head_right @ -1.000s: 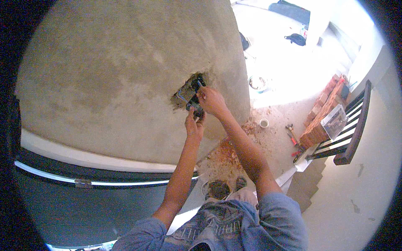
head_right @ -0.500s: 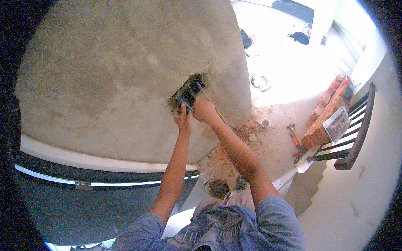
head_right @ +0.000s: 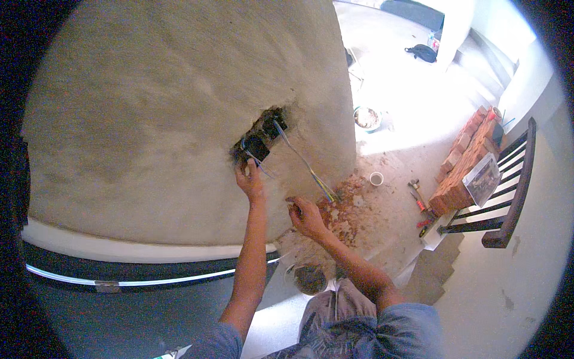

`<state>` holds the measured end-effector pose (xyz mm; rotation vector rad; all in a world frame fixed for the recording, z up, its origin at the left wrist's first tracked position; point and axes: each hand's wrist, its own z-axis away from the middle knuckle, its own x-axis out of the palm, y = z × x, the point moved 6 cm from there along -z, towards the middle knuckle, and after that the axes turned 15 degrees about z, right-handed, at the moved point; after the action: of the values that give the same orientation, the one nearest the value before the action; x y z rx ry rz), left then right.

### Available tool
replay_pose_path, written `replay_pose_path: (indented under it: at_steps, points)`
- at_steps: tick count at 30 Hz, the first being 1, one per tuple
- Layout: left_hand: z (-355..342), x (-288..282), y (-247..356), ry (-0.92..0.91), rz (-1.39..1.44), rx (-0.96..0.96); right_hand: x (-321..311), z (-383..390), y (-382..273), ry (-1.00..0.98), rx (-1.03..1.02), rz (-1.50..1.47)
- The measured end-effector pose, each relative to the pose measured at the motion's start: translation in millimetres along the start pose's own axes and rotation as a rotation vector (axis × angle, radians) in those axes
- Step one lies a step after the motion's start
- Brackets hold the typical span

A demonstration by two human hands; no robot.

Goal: The person applies plaster around an electrical box opening in a wall using a trowel, then fits the plastic electrical box into the opening and secures wires within it.

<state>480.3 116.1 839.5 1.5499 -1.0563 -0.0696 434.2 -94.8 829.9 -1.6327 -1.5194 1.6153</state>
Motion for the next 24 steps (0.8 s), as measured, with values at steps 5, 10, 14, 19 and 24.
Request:
replay_pose_path:
  at_steps: [5,10,14,19,24]
  points:
    - [2.3,1.4,9.3,-0.015,-0.061,0.028,21.4,-65.8,31.5,0.188,-0.067,0.039]
    - [3.2,-0.5,13.8,-0.026,-0.228,0.201,45.4,-134.7,32.0,0.196,-0.057,-0.34]
    - [-1.3,0.9,18.0,-0.057,-0.296,0.234,61.2,-145.9,40.5,0.191,-0.1,-0.387]
    - [-18.6,-16.6,44.5,-0.135,-0.498,0.273,47.8,-121.8,42.0,0.351,-0.326,0.018]
    - [-10.4,-1.8,41.2,-0.122,-0.457,0.243,57.6,-116.5,83.2,0.23,-0.333,0.084]
